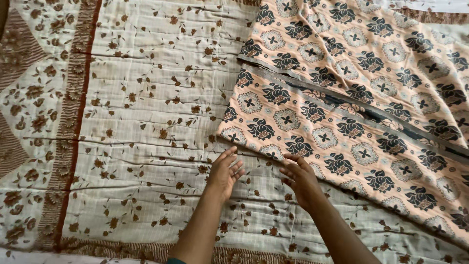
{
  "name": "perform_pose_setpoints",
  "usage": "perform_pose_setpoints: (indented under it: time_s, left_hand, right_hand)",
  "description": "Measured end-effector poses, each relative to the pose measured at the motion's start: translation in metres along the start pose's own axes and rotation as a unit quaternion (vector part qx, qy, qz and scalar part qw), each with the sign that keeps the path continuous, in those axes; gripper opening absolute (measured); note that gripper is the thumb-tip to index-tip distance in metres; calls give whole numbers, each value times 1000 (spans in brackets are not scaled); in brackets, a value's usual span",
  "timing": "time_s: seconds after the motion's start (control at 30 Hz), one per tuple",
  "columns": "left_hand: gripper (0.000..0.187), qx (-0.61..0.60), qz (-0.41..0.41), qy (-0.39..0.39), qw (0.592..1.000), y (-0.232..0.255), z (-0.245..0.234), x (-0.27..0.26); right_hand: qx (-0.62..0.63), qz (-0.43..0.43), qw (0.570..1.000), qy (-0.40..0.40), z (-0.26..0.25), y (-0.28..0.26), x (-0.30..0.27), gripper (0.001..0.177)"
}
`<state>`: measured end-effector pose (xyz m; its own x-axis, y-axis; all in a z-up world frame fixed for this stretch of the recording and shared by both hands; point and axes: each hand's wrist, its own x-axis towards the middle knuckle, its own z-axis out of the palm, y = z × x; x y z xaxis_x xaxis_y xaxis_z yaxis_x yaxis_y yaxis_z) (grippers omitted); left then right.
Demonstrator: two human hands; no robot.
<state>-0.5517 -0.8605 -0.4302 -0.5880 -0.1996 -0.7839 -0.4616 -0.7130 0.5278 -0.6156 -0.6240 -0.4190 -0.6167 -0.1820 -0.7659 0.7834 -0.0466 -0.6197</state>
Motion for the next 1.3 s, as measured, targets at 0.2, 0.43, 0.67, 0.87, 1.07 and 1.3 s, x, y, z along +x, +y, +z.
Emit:
perform_pose_setpoints:
  time_s: [0.2,0.43,0.67,0.87,1.07,1.3]
  left_hand:
    - [49,45,1,7,999,-3,4,30]
    - [49,102,8,10,995,-4,12,62]
    - [29,171,113,101,974,-20,20,89]
    - [16,319,156,210,911,-14,28,58]
    - [17,315,86,245,913,-27,15,22]
    - [18,282,76,249,923,-59,-14,-12]
  right_hand:
    - [66,90,994,-1,8,0,12,49]
    - [236,37,970,52,-9,18,46,44]
    - [228,32,960,157,-8,52,83,29]
    - [222,-32,961,160,-12,73,73,26]
    - [184,11,965,184,-9,82,48,25]
    - [160,32,973,163,-25,115,19,28]
